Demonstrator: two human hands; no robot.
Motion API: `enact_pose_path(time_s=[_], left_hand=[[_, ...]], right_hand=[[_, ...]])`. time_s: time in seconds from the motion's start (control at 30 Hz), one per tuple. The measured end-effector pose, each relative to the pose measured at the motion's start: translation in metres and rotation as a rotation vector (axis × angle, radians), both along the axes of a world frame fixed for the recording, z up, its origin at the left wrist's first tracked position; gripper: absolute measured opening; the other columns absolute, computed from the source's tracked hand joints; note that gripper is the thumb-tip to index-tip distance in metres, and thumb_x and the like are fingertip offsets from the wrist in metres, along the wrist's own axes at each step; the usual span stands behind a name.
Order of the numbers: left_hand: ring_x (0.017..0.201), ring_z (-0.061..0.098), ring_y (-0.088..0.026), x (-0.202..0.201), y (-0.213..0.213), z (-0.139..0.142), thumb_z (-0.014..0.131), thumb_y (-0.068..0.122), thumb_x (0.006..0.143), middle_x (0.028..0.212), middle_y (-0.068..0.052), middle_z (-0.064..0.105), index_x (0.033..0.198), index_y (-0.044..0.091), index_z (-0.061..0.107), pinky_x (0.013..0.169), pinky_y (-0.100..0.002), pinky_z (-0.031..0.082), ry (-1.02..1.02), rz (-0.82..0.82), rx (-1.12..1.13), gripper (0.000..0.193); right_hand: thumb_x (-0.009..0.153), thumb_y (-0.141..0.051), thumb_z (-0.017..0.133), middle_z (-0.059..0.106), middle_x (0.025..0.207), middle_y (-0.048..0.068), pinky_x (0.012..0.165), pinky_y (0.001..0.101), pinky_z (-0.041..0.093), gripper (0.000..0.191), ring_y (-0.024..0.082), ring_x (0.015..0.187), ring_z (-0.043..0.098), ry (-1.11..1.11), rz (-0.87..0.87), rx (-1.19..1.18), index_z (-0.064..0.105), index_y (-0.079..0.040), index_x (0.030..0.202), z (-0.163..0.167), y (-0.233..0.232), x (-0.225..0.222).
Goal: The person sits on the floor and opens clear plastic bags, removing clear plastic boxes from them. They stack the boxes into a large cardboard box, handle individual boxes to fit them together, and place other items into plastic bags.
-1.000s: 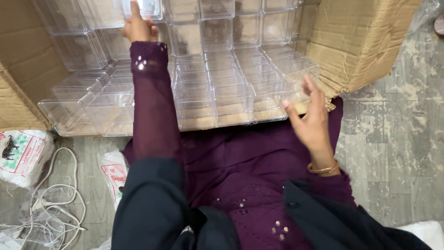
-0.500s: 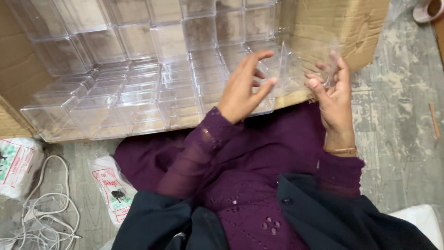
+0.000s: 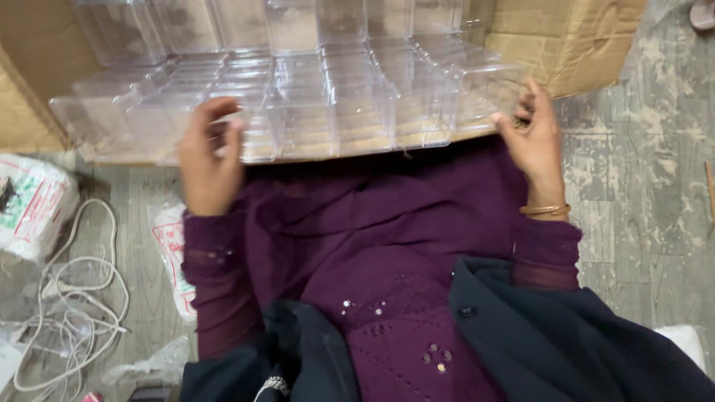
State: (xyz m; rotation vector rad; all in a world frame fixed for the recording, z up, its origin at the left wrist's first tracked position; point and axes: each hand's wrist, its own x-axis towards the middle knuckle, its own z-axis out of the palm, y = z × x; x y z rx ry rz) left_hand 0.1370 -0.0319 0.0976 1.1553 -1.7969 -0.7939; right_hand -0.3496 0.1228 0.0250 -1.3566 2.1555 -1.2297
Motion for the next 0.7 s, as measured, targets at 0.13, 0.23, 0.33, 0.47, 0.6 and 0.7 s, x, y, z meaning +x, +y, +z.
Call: enact_pose_path(time_s=[0.13,0.23,0.33,0.47,0.6,0.7], left_hand=[[0.101,0.070,-0.016,0.103,-0.004,-0.070,0.065,0.006,0.109,0.123,-0.009,0.073,0.131,0.005,0.064,0.083,-0.028,0.056,-0.003,0.289,-0.053,0.022],[0.105,0.068,-0.027,0.178,0.004,-0.139,0.070,0.016,0.103,0.121,-0.017,0.071,0.128,0.001,0.065,0.088,-0.037,0.054,-0.101,0.603,-0.064,0.030],[0.111,0.064,-0.042,0.226,0.033,-0.193,0.077,0.032,0.094,0.122,-0.028,0.067,0.126,-0.004,0.064,0.097,-0.050,0.050,-0.535,0.831,0.138,0.051],[0.110,0.060,-0.052,0.228,0.071,-0.221,0.081,0.057,0.086,0.120,-0.037,0.063,0.121,-0.010,0.063,0.096,-0.057,0.046,-0.689,0.705,0.441,0.077],[0.112,0.056,-0.054,0.217,0.091,-0.220,0.081,0.065,0.083,0.117,-0.037,0.063,0.120,-0.006,0.068,0.098,-0.056,0.045,-0.640,0.720,0.479,0.081],[0.108,0.055,-0.058,0.222,0.091,-0.216,0.089,0.065,0.071,0.116,-0.042,0.057,0.120,-0.010,0.067,0.090,-0.057,0.048,-0.554,0.742,0.371,0.092]], right_hand=[[0.101,-0.009,0.082,0.060,0.144,0.015,0.095,0.0318,0.058,0.068,0.021,0.121,0.061,0.050,-0.036,-0.084,0.047,-0.010,0.159,0.005,0.009,0.009],[0.102,-0.005,0.080,0.058,0.146,0.014,0.095,0.0305,0.059,0.064,0.020,0.123,0.061,0.050,-0.016,-0.148,0.048,-0.009,0.156,0.007,0.016,0.022],[0.099,-0.001,0.081,0.058,0.146,0.013,0.094,0.0299,0.058,0.064,0.019,0.123,0.060,0.018,0.025,-0.183,0.049,-0.008,0.154,0.007,0.023,0.038],[0.099,0.000,0.078,0.062,0.142,0.012,0.093,0.0292,0.059,0.058,0.019,0.124,0.062,-0.017,0.059,-0.136,0.052,-0.006,0.151,0.011,0.030,0.053],[0.100,0.000,0.077,0.067,0.136,0.011,0.093,0.0285,0.059,0.053,0.018,0.123,0.065,0.024,0.125,-0.104,0.055,-0.005,0.147,0.018,0.038,0.063],[0.102,0.002,0.076,0.068,0.136,0.013,0.095,0.0296,0.058,0.048,0.019,0.125,0.066,0.096,0.171,-0.112,0.057,-0.004,0.146,0.025,0.046,0.068]])
